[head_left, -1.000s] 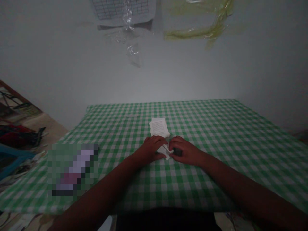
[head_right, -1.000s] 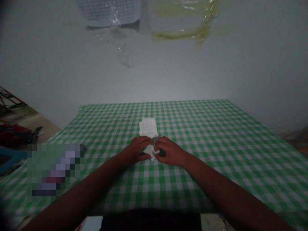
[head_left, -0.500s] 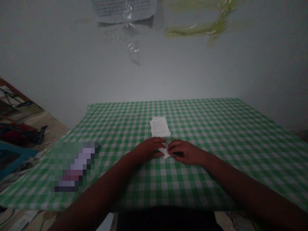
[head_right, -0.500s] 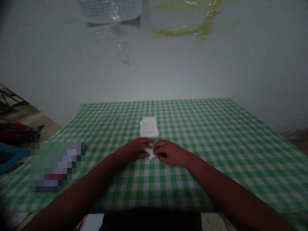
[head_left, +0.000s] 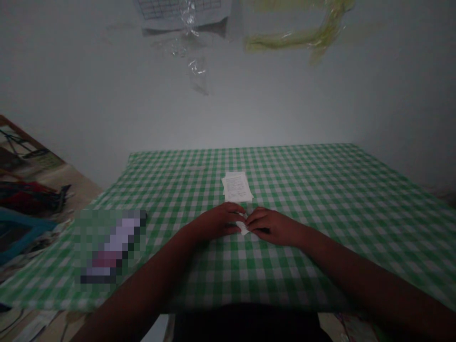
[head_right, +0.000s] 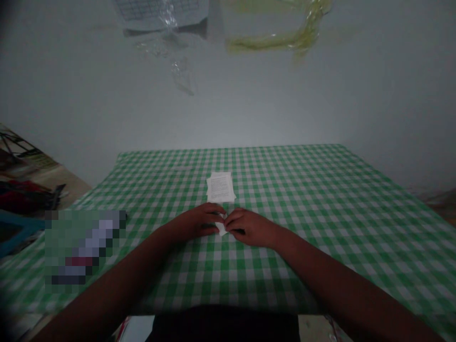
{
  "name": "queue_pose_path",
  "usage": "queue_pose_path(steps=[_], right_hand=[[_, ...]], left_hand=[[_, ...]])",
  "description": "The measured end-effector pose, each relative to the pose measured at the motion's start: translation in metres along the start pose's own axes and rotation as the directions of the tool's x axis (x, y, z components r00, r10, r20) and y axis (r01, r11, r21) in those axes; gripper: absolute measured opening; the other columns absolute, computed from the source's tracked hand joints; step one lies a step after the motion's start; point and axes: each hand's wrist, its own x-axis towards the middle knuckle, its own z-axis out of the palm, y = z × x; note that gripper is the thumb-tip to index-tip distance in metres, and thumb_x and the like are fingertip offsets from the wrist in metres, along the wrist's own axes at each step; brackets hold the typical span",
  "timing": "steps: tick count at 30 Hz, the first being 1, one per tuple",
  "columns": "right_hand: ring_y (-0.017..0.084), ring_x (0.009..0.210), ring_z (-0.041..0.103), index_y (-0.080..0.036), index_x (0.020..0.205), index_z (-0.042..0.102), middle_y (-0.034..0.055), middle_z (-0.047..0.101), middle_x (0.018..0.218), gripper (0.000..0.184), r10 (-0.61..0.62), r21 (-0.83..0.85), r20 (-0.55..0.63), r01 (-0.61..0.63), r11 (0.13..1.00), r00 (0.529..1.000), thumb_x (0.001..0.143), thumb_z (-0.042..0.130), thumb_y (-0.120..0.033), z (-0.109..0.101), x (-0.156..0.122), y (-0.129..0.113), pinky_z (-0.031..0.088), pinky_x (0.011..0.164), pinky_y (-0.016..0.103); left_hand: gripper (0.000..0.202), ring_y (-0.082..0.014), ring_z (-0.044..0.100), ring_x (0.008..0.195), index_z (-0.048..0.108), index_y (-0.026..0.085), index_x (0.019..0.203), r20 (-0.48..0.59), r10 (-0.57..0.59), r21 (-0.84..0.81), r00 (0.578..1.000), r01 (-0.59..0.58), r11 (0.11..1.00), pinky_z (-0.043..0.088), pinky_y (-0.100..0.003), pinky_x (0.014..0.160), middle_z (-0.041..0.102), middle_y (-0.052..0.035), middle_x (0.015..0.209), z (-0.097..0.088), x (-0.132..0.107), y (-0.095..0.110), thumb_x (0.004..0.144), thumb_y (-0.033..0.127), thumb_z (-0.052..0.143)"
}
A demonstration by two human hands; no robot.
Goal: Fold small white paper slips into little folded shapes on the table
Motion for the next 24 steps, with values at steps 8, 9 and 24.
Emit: queue_pose_path(steps=[8,9,24], right_hand=[[0.019,0.106,0.060,-0.020,0.103,0.070,0.0061,0.071,0.106,0.019,-0.006,-0.020,-0.032,0.006,1.000,0.999,0.091,0.056,-0.013,0.006,0.003,0.000,0.048,0.097,0.038],[0.019,0.106,0.060,-0.020,0.103,0.070,0.0058,0.071,0.106,0.019,-0.006,-0.027,-0.033,0.005,1.000,0.999,0.092,0.056,-0.013,0.006,0.003,0.001,0.047,0.097,0.039],[0.018,0.107,0.059,-0.020,0.103,0.069,0.0051,0.070,0.107,0.018,-0.012,-0.032,-0.031,0.011,0.999,0.999,0.092,0.056,-0.014,0.008,0.002,0.002,0.046,0.097,0.037]], left_hand=[[0.027,-0.0205,0.051,0.124,0.066,0.025,0.116,-0.025,0.002,-0.022,1.000,-0.003,1.000,0.040,-0.037,0.108,0.057,-0.0069,0.130,0.002,-0.001,-0.001,0.089,0.028,0.066],[0.026,-0.0203,0.051,0.123,0.067,0.025,0.115,-0.027,-0.002,-0.026,1.000,0.001,1.000,0.040,-0.037,0.108,0.057,-0.0069,0.130,0.002,-0.001,-0.001,0.089,0.027,0.067],[0.026,-0.0213,0.050,0.124,0.066,0.024,0.113,-0.020,0.003,-0.040,1.000,-0.004,0.999,0.039,-0.039,0.108,0.057,-0.0078,0.130,0.000,-0.002,0.001,0.087,0.025,0.068]])
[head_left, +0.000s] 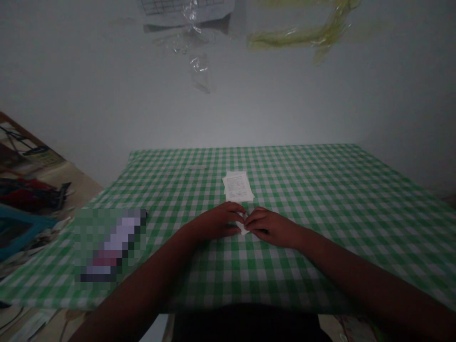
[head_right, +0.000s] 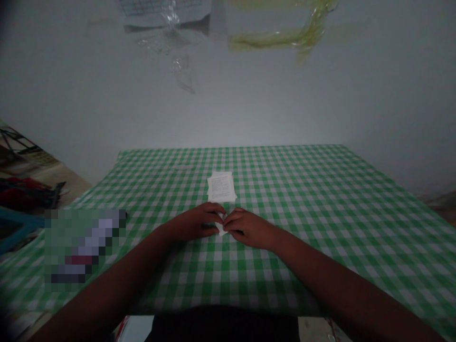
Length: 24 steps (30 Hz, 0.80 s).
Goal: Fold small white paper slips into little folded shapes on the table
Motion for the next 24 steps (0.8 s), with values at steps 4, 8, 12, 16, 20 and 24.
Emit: queue_pose_path(steps=[4,8,12,16,20,24], right_hand=[[0.018,0.106,0.060,-0.019,0.101,0.069,0.0065,0.069,0.106,0.017,0.008,0.020,-0.008,-0.008,1.000,1.000,0.092,0.055,-0.013,-0.001,-0.001,0.000,0.047,0.097,0.036],[0.018,0.108,0.058,-0.020,0.103,0.067,0.0079,0.066,0.111,0.018,0.067,0.014,-0.033,-0.067,0.998,0.997,0.090,0.057,-0.013,-0.002,-0.004,0.002,0.048,0.095,0.035],[0.019,0.106,0.058,-0.021,0.107,0.065,0.0079,0.063,0.111,0.020,0.127,0.000,-0.040,-0.128,0.992,0.991,0.088,0.059,-0.014,-0.004,-0.005,0.003,0.050,0.093,0.035],[0.019,0.104,0.058,-0.020,0.103,0.066,0.0079,0.063,0.108,0.017,0.139,-0.015,-0.054,-0.140,0.990,0.989,0.088,0.060,-0.014,-0.005,-0.004,0.003,0.050,0.092,0.036],[0.019,0.105,0.058,-0.020,0.102,0.067,0.0082,0.062,0.110,0.017,0.129,-0.019,-0.056,-0.130,0.991,0.990,0.088,0.059,-0.015,-0.006,-0.005,0.006,0.050,0.093,0.037],[0.020,0.104,0.059,-0.019,0.104,0.067,0.0093,0.061,0.111,0.018,0.104,-0.011,-0.035,-0.105,0.994,0.994,0.090,0.057,-0.016,-0.008,-0.007,0.011,0.051,0.092,0.038]], left_hand=[[0.024,-0.0222,0.051,0.122,0.067,0.024,0.111,0.010,-0.012,0.027,1.000,0.012,1.000,0.040,-0.039,0.107,0.057,-0.0082,0.129,-0.002,0.002,0.005,0.088,0.025,0.067],[0.023,-0.0216,0.053,0.116,0.067,0.022,0.110,-0.014,-0.016,0.108,1.000,0.018,0.994,0.043,-0.036,0.102,0.058,-0.0088,0.123,-0.001,0.005,0.011,0.087,0.024,0.068],[0.024,-0.0217,0.055,0.109,0.066,0.022,0.110,-0.056,-0.042,0.223,0.998,0.054,0.973,0.045,-0.036,0.096,0.060,-0.0077,0.117,0.008,0.008,0.014,0.086,0.026,0.067],[0.021,-0.0235,0.054,0.113,0.066,0.023,0.107,-0.114,-0.093,0.286,0.989,0.123,0.950,0.042,-0.039,0.096,0.061,-0.0065,0.120,0.014,0.011,0.018,0.086,0.028,0.068],[0.024,-0.0224,0.055,0.115,0.064,0.023,0.109,-0.074,-0.105,0.261,0.992,0.121,0.958,0.041,-0.038,0.098,0.062,-0.0047,0.123,0.012,0.011,0.018,0.085,0.025,0.067],[0.027,-0.0240,0.055,0.116,0.063,0.023,0.111,-0.050,-0.089,0.208,0.995,0.097,0.973,0.042,-0.038,0.098,0.061,-0.0059,0.124,0.009,0.009,0.015,0.085,0.029,0.068]])
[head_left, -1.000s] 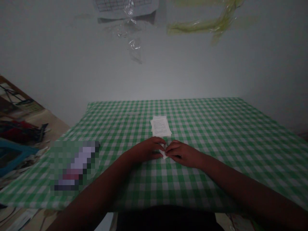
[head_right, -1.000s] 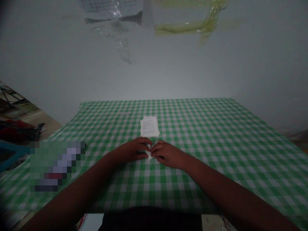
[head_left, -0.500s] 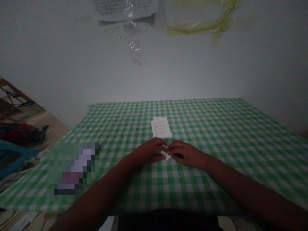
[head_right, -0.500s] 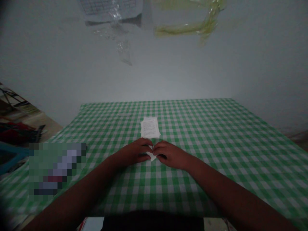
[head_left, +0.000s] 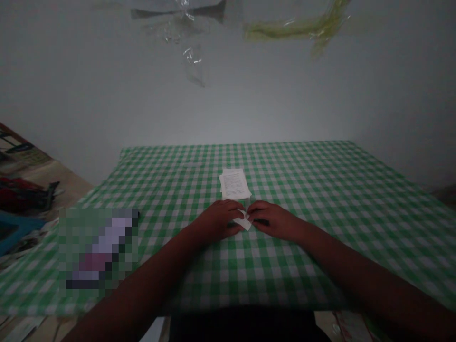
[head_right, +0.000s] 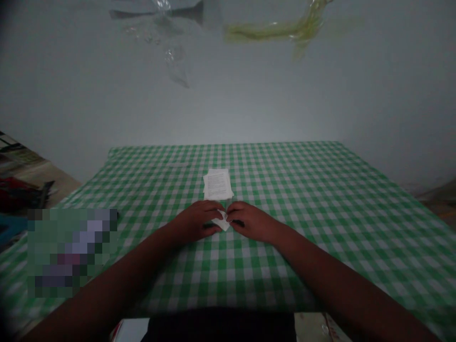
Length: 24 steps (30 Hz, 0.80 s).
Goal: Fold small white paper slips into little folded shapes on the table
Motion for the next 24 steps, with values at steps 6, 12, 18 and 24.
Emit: queue_pose_path(steps=[6,12,18,24], right_hand=[[0.019,0.102,0.061,-0.019,0.103,0.069,0.0087,0.063,0.110,0.019,0.009,0.007,-0.003,-0.009,1.000,1.000,0.089,0.058,-0.015,0.0001,0.0012,-0.0030,0.051,0.091,0.036],[0.019,0.101,0.062,-0.020,0.098,0.071,0.0077,0.065,0.107,0.015,-0.010,-0.005,-0.003,0.010,1.000,1.000,0.089,0.059,-0.016,0.0009,0.0031,-0.0057,0.051,0.091,0.036],[0.018,0.101,0.062,-0.020,0.097,0.071,0.0076,0.065,0.107,0.015,-0.026,0.008,-0.007,0.026,1.000,1.000,0.089,0.059,-0.015,-0.0006,0.0030,-0.0064,0.051,0.091,0.036],[0.018,0.101,0.063,-0.019,0.098,0.070,0.0086,0.066,0.107,0.016,-0.031,0.032,-0.012,0.031,0.999,0.999,0.089,0.058,-0.016,-0.0006,0.0030,-0.0058,0.051,0.091,0.037]], left_hand=[[0.028,-0.0233,0.055,0.114,0.062,0.023,0.113,-0.020,0.002,0.012,1.000,-0.002,1.000,0.042,-0.039,0.099,0.061,-0.0060,0.121,-0.0003,0.0006,0.0015,0.086,0.031,0.067],[0.026,-0.0242,0.053,0.116,0.064,0.024,0.113,-0.001,0.030,0.049,1.000,-0.030,0.998,0.041,-0.040,0.100,0.060,-0.0068,0.124,0.0010,0.0006,-0.0006,0.088,0.031,0.066],[0.021,-0.0228,0.052,0.118,0.066,0.025,0.111,-0.007,0.082,0.045,0.997,-0.082,0.996,0.038,-0.039,0.102,0.061,-0.0050,0.126,0.0035,0.0002,-0.0041,0.090,0.030,0.064],[0.019,-0.0217,0.054,0.118,0.066,0.026,0.109,0.003,0.098,0.020,0.995,-0.098,0.995,0.038,-0.037,0.100,0.062,-0.0036,0.125,0.0044,0.0006,-0.0071,0.090,0.029,0.064]])
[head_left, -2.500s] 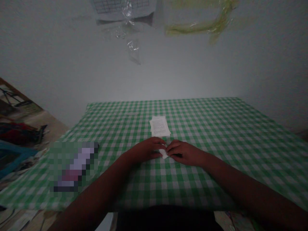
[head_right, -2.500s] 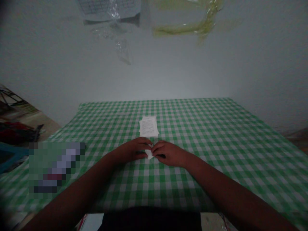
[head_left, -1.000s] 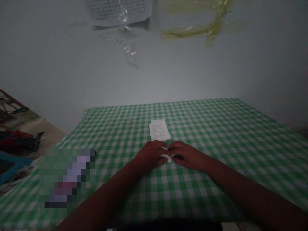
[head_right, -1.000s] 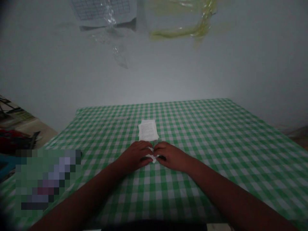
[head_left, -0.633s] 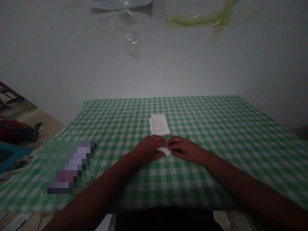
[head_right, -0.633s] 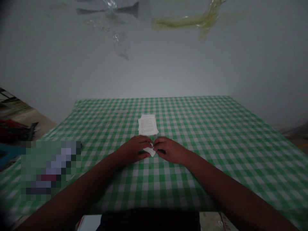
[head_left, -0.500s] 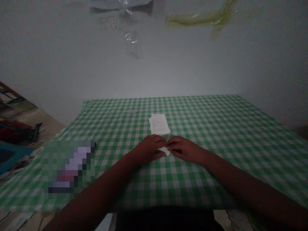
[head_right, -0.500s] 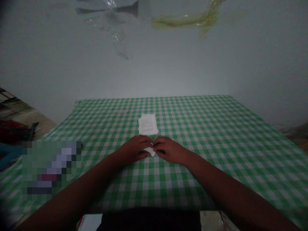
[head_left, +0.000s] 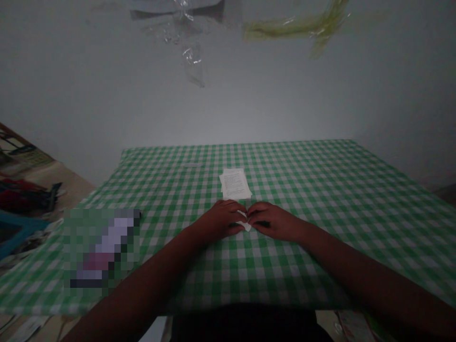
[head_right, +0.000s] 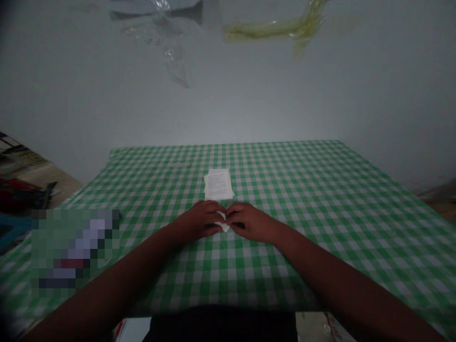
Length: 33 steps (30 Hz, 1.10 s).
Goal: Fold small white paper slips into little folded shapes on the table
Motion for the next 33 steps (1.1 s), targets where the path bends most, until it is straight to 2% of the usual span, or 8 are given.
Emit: queue_pose_path(steps=[15,21,29,33], right_hand=[[0.021,0.110,0.058,-0.022,0.105,0.068,0.0077,0.063,0.114,0.023,0.037,-0.052,0.010,-0.036,0.998,0.999,0.082,0.069,-0.022,0.001,-0.003,-0.002,0.045,0.099,0.041],[0.021,0.108,0.058,-0.023,0.105,0.068,0.0074,0.064,0.114,0.022,0.009,-0.082,0.006,-0.008,0.997,1.000,0.083,0.068,-0.022,0.001,-0.002,-0.006,0.045,0.098,0.042],[0.021,0.112,0.057,-0.023,0.103,0.071,0.0078,0.064,0.117,0.018,-0.044,-0.118,0.082,0.053,0.992,0.996,0.087,0.063,-0.020,-0.006,-0.003,-0.007,0.044,0.099,0.039],[0.021,0.113,0.056,-0.023,0.106,0.071,0.0078,0.064,0.117,0.021,-0.054,-0.118,0.128,0.069,0.991,0.990,0.087,0.061,-0.017,-0.009,-0.003,-0.008,0.043,0.100,0.039]], left_hand=[[0.019,-0.0222,0.056,0.110,0.065,0.021,0.107,-0.008,-0.005,0.074,1.000,0.006,0.997,0.041,-0.038,0.098,0.064,-0.0070,0.116,-0.002,0.003,0.003,0.091,0.029,0.062],[0.020,-0.0221,0.055,0.111,0.065,0.023,0.109,-0.013,-0.017,0.058,1.000,0.018,0.998,0.041,-0.038,0.097,0.063,-0.0056,0.116,-0.002,0.003,0.004,0.090,0.030,0.062],[0.017,-0.0239,0.053,0.116,0.068,0.023,0.101,-0.018,-0.042,0.048,0.999,0.043,0.998,0.038,-0.040,0.101,0.062,-0.0051,0.121,-0.005,0.001,0.005,0.086,0.030,0.067],[0.017,-0.0234,0.054,0.117,0.067,0.022,0.103,-0.015,-0.014,-0.007,1.000,0.014,1.000,0.036,-0.041,0.105,0.063,-0.0060,0.123,-0.008,0.001,0.009,0.086,0.025,0.066]])
